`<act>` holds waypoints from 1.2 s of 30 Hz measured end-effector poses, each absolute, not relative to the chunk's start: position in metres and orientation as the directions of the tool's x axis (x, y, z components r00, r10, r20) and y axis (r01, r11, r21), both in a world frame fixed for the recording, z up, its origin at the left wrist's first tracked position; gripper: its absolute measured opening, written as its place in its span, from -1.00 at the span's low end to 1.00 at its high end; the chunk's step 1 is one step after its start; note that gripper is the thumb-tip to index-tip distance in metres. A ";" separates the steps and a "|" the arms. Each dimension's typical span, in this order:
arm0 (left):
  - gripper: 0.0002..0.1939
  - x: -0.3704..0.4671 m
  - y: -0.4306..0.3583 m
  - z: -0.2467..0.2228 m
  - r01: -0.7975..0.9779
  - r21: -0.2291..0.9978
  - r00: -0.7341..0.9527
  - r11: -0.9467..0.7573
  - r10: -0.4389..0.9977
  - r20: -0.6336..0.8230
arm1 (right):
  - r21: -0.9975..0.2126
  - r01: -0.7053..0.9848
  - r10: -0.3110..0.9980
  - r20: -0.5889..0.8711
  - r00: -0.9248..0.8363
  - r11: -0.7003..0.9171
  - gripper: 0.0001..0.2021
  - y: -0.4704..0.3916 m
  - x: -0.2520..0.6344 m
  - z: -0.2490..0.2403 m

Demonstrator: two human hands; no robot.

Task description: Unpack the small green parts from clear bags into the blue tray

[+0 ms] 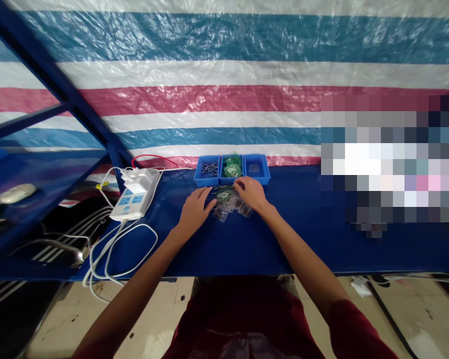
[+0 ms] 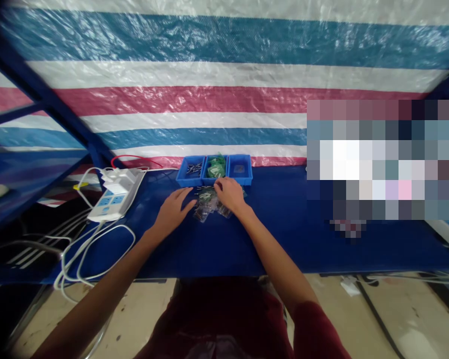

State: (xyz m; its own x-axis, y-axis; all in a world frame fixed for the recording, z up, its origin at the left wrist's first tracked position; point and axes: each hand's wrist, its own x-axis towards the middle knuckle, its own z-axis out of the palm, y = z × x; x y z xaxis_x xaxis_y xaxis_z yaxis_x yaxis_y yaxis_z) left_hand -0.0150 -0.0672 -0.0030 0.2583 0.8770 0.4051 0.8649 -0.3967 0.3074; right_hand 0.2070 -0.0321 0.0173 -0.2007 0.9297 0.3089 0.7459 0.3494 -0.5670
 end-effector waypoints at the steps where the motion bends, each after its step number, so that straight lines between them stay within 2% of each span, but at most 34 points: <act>1: -0.39 -0.018 -0.076 -0.010 0.879 0.307 0.248 -0.365 0.899 0.361 | -0.516 0.772 0.922 0.298 -0.246 0.373 -0.72 -0.037 0.209 0.018; 3: -0.24 -0.024 -0.087 -0.023 0.893 0.319 0.236 -0.317 0.934 0.268 | -0.430 0.816 0.918 0.266 -0.295 0.386 -0.58 -0.049 0.213 0.016; 6: -0.18 -0.025 -0.093 -0.035 0.895 0.339 0.267 -0.291 0.957 0.118 | -0.325 0.885 0.941 0.177 -0.288 0.332 -0.31 -0.070 0.215 0.004; 8: -0.17 -0.020 -0.092 -0.036 0.895 0.346 0.279 -0.280 0.959 0.055 | -0.298 0.904 0.952 0.104 -0.289 0.307 -0.23 -0.078 0.215 -0.007; 10: -0.18 -0.014 -0.089 -0.035 0.884 0.372 0.290 -0.284 0.956 0.042 | -0.296 0.905 0.951 0.052 -0.304 0.305 -0.22 -0.081 0.213 -0.016; 15: -0.19 0.000 -0.074 -0.032 0.811 0.484 0.344 -0.328 0.937 0.059 | -0.287 0.907 0.951 0.064 -0.304 0.309 -0.24 -0.077 0.204 -0.028; 23: -0.22 0.016 -0.052 -0.025 0.770 0.495 0.433 -0.403 0.899 0.058 | -0.344 0.890 0.954 0.104 -0.280 0.299 -0.30 -0.070 0.206 -0.025; 26: -0.22 0.007 -0.053 -0.022 0.735 0.461 0.516 -0.498 0.851 0.097 | -0.349 0.882 0.947 0.167 -0.275 0.317 -0.31 -0.067 0.217 -0.021; 29: -0.12 -0.010 -0.055 -0.022 0.721 0.378 0.598 -0.581 0.797 0.084 | -0.311 0.886 0.937 0.180 -0.300 0.344 -0.26 -0.067 0.225 -0.017; 32: -0.02 -0.020 -0.055 -0.024 0.729 0.294 0.640 -0.618 0.768 0.027 | -0.277 0.889 0.931 0.096 -0.353 0.365 -0.17 -0.068 0.226 -0.016; 36: -0.01 -0.018 -0.049 -0.022 0.737 0.249 0.655 -0.628 0.754 -0.037 | -0.254 0.896 0.924 -0.024 -0.382 0.364 -0.13 -0.070 0.222 -0.015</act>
